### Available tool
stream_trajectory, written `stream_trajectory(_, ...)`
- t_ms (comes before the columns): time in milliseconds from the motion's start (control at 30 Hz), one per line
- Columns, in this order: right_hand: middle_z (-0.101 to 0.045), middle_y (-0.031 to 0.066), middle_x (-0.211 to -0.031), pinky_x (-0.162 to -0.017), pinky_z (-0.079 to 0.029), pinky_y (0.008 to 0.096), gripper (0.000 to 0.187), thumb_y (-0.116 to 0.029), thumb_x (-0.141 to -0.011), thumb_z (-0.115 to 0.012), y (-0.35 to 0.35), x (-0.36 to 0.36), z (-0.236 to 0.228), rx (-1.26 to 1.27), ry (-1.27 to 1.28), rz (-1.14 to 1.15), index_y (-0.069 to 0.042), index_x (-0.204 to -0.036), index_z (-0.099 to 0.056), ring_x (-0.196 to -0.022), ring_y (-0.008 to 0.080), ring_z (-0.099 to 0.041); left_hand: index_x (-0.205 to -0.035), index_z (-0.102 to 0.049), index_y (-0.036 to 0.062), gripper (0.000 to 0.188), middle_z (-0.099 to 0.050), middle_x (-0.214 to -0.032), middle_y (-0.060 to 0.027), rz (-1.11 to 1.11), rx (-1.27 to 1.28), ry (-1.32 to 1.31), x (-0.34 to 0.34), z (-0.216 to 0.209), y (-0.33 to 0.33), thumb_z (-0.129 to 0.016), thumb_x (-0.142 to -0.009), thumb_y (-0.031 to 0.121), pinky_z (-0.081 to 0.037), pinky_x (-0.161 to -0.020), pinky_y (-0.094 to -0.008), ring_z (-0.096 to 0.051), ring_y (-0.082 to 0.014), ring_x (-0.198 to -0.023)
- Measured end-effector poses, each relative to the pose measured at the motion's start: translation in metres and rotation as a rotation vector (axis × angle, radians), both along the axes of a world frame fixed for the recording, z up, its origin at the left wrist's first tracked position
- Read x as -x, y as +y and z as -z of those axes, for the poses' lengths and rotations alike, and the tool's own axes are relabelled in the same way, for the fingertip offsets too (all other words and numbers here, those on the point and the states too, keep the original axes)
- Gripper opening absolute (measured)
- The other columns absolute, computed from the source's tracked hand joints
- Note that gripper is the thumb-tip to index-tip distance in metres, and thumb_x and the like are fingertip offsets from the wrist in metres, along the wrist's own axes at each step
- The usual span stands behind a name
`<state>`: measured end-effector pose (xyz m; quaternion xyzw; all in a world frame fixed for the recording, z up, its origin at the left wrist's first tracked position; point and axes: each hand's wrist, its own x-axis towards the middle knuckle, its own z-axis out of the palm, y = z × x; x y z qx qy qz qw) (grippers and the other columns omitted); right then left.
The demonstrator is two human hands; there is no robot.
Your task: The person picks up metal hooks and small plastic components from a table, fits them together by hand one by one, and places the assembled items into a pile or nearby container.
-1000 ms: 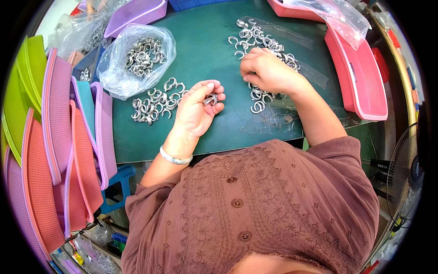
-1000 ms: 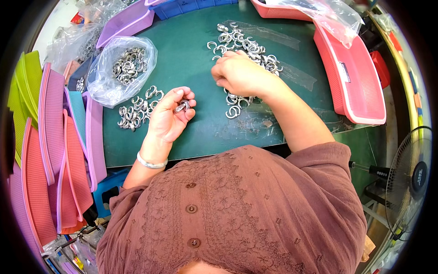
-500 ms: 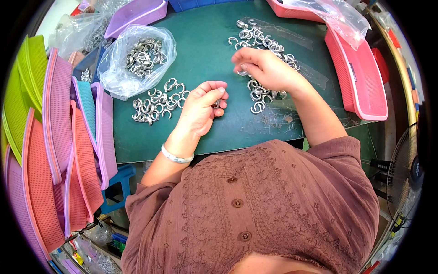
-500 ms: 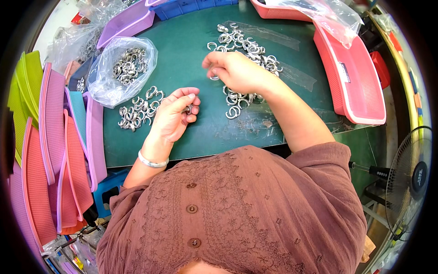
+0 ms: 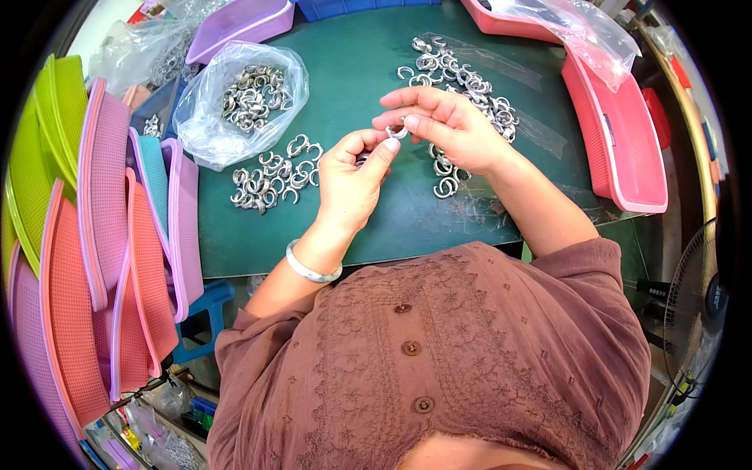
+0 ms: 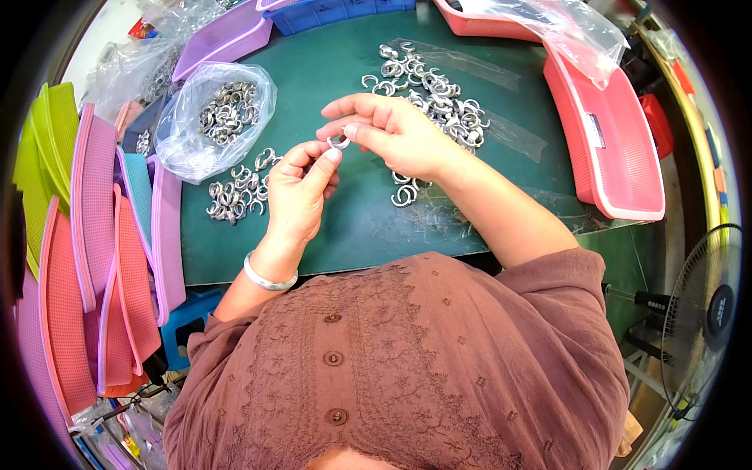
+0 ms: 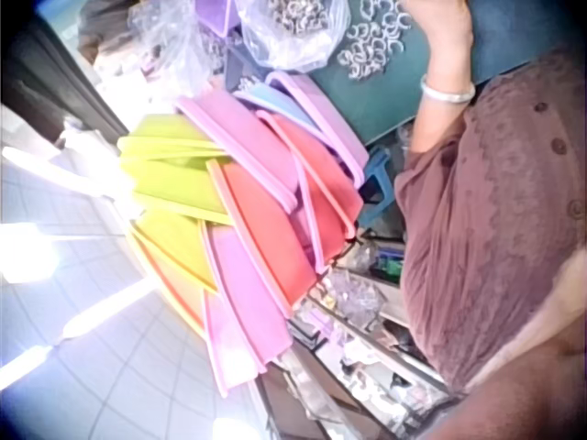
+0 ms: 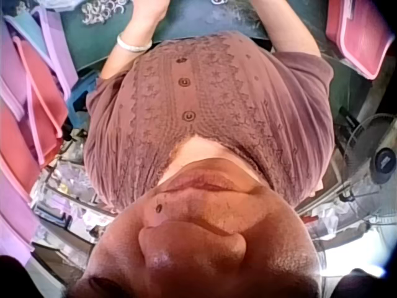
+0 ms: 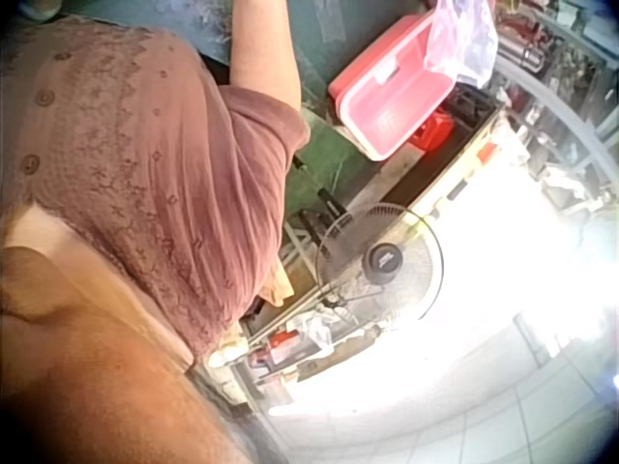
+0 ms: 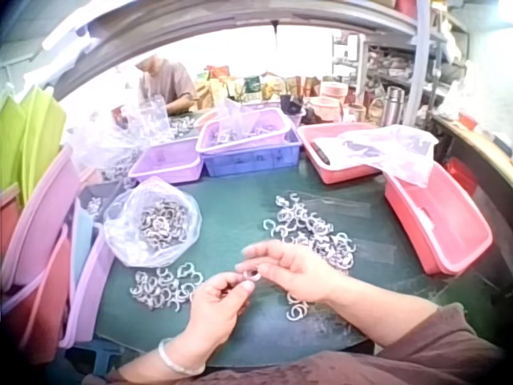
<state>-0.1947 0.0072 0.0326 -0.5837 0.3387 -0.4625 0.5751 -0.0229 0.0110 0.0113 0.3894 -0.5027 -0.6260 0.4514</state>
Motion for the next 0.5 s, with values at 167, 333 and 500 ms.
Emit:
stream_trajectory(167, -0.061, 0.0094, -0.105, -0.082, -0.043, 0.0253, 0.033, -0.011, -0.088, -0.05, 0.0003, 0.0002, 0.0042, 0.035, 0.011, -0.012, -0.001, -0.12, -0.047, -0.095, 0.0104, -0.056, -0.083, -0.061, 0.001, 0.006, -0.055, -0.07, 0.0042, -0.052, 0.168, -0.063, -0.0008, 0.004, 0.0, -0.062, -0.081, 0.006, -0.035, -0.054, -0.0158, -0.043, -0.0012, -0.06)
stream_trajectory(333, -0.062, 0.0055, -0.094, -0.077, -0.044, 0.0231, 0.026, -0.011, -0.087, -0.052, 0.0019, 0.0001, -0.0005, -0.002, 0.062, 0.018, -0.001, -0.11, -0.054, -0.089, 0.0087, -0.056, -0.084, -0.06, 0.0039, 0.007, -0.054, -0.069, 0.0043, -0.037, 0.149, -0.038, -0.0054, 0.0015, -0.0031, -0.062, -0.082, 0.01, -0.035, -0.05, -0.0155, -0.045, -0.0016, -0.056)
stream_trajectory(500, -0.063, 0.0048, -0.084, -0.07, -0.046, 0.0222, 0.02, -0.013, -0.084, -0.058, -0.0028, 0.0033, 0.0059, -0.026, 0.09, 0.029, 0.001, -0.098, -0.059, -0.079, 0.0092, -0.058, -0.085, -0.06, 0.0056, 0.007, -0.055, -0.069, 0.0037, -0.003, 0.058, 0.013, -0.0076, -0.0031, -0.0034, -0.062, -0.082, 0.012, -0.035, -0.047, -0.0158, -0.047, -0.0024, -0.054)
